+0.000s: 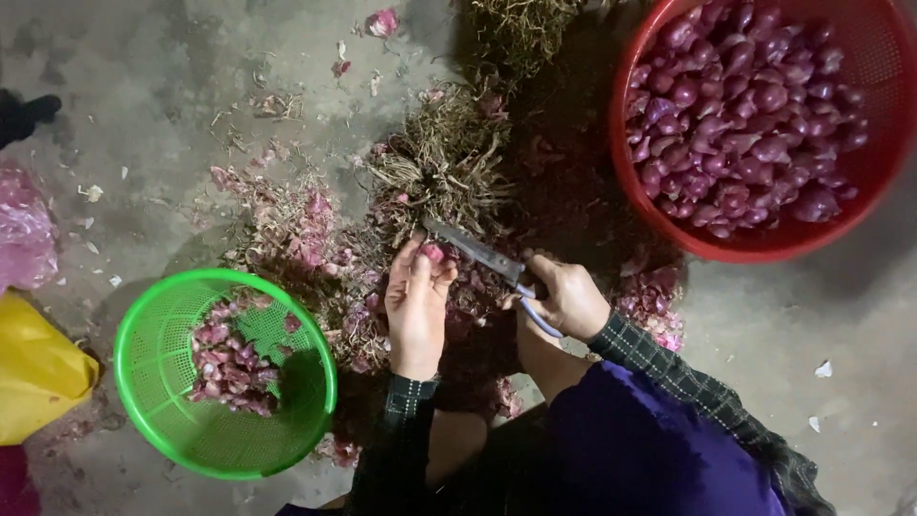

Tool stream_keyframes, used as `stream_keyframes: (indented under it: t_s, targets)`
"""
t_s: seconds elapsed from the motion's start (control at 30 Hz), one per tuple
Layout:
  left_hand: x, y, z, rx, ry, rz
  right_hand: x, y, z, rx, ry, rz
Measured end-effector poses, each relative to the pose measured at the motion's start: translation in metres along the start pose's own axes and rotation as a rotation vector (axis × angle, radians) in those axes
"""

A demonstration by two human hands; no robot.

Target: Trimming the roots and tops of shallots using scissors and sorting the cleaned bulbs into a basket.

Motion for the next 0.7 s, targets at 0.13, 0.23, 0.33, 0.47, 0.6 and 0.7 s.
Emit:
stream_keyframes:
  t_s: [0.13,0.23,0.33,0.47,0.6,0.7]
  targets:
    - [0.001,0.000,-0.003,-0.082,0.041,-0.079,-0.003,-0.012,-0.016,0.027,-0.025,0.033]
    - [0.002,-0.007,-0.013,-0.083,0.066,-0.097,-0.001,-0.035,-0.029,-0.077,-0.048,-0.022]
    - [0.001,-0.014,-0.019,-0.068,0.084,-0.076,-0.002,-0.029,-0.020,-0.165,-0.070,-0.064]
    - [0.000,-0.014,-0.020,0.051,0.091,-0.050,0.000,-0.024,-0.016,-0.156,-0.114,-0.017]
    - [0.002,-0.013,-0.023,0.169,0.095,-0.041,-0.006,0.006,0.003,-0.095,-0.140,0.020]
    - [-0.001,-0.012,-0.019,0.229,0.083,-0.067,-0.010,0.013,0.011,-0.020,-0.098,0.068]
Point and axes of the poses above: each hand's wrist, its own x-axis towards the middle knuckle, its own z-axis out of the palm, y = z × x, the point moved 3 cm from there along x, towards the middle knuckle, and after that the axes turned 8 degrees about -y, right-handed, at the moved point
